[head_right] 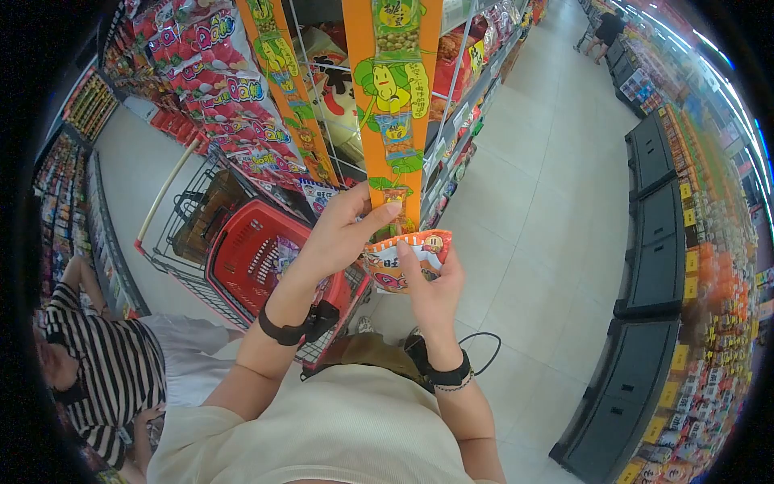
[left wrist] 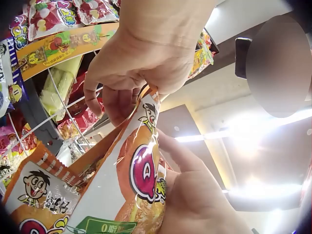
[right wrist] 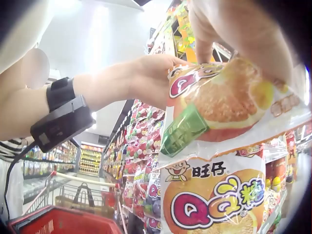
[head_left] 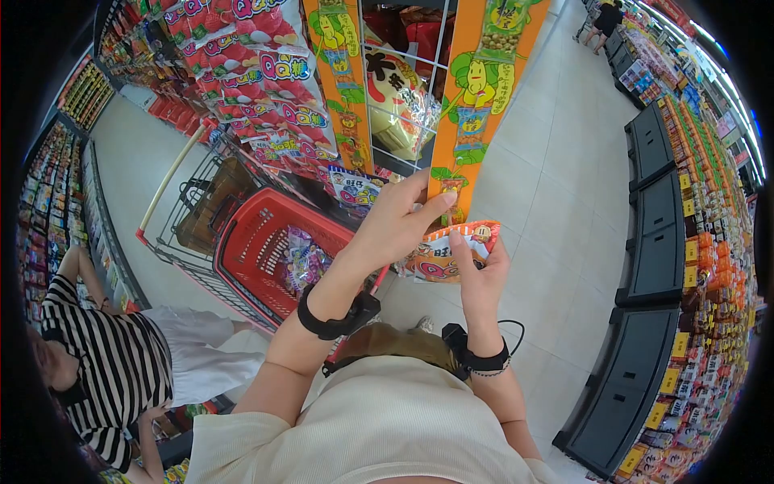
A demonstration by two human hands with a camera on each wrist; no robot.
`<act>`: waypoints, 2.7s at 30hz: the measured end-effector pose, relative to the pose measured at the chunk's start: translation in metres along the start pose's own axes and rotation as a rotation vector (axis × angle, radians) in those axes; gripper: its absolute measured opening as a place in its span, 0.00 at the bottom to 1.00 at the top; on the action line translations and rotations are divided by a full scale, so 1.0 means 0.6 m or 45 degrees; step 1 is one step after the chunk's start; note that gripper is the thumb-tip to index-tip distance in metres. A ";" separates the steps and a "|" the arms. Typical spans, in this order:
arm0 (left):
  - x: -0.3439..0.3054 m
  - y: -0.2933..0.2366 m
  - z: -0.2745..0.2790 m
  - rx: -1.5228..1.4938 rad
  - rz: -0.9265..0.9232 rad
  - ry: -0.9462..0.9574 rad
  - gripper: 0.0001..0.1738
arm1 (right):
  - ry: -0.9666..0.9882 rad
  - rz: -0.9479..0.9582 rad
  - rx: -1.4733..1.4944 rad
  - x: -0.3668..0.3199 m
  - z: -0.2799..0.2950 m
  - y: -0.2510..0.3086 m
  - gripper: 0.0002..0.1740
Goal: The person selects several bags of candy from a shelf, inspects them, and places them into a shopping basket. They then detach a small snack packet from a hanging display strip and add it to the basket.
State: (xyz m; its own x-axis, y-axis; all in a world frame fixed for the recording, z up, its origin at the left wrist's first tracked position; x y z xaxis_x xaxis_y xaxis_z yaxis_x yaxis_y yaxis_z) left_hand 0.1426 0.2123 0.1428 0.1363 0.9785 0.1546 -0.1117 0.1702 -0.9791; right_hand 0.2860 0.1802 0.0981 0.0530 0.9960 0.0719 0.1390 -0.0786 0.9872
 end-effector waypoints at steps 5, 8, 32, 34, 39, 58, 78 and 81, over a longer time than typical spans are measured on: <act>0.000 -0.003 0.002 0.034 0.008 0.009 0.15 | -0.043 -0.128 0.025 0.003 -0.004 0.008 0.11; -0.001 0.003 0.003 0.014 -0.009 0.009 0.15 | -0.032 -0.185 0.160 0.005 -0.002 -0.001 0.11; -0.001 0.005 0.000 -0.048 0.022 -0.002 0.13 | 0.058 -0.030 0.157 -0.001 0.011 -0.013 0.12; 0.000 0.008 -0.002 -0.070 0.005 -0.014 0.13 | 0.072 -0.017 0.142 0.000 0.013 -0.015 0.12; 0.000 0.004 0.001 -0.053 0.023 -0.012 0.13 | 0.067 0.033 0.059 -0.002 0.014 -0.021 0.11; -0.010 -0.022 0.008 0.276 -0.202 0.095 0.17 | -0.011 -0.123 0.101 0.002 0.008 0.006 0.11; -0.009 0.007 0.021 0.363 -0.033 0.130 0.20 | -0.040 0.095 -0.265 0.009 0.015 -0.029 0.14; -0.008 0.007 0.024 0.532 -0.403 -0.007 0.21 | -0.099 0.100 -0.331 0.012 0.012 -0.034 0.14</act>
State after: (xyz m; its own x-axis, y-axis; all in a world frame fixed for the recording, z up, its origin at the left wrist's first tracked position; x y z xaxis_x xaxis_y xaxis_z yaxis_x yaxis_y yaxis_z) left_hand 0.1272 0.2098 0.1398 0.2216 0.8722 0.4361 -0.4491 0.4882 -0.7483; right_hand 0.2906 0.1889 0.0774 0.1308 0.9803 0.1480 -0.1265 -0.1315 0.9832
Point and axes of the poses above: each hand's wrist, its own x-axis towards the middle knuckle, its own z-axis out of the back of the hand, y = z × x, the point moved 1 cm from there along x, towards the middle knuckle, and after that the axes turned 2 degrees about -z, right-handed, at the moved point
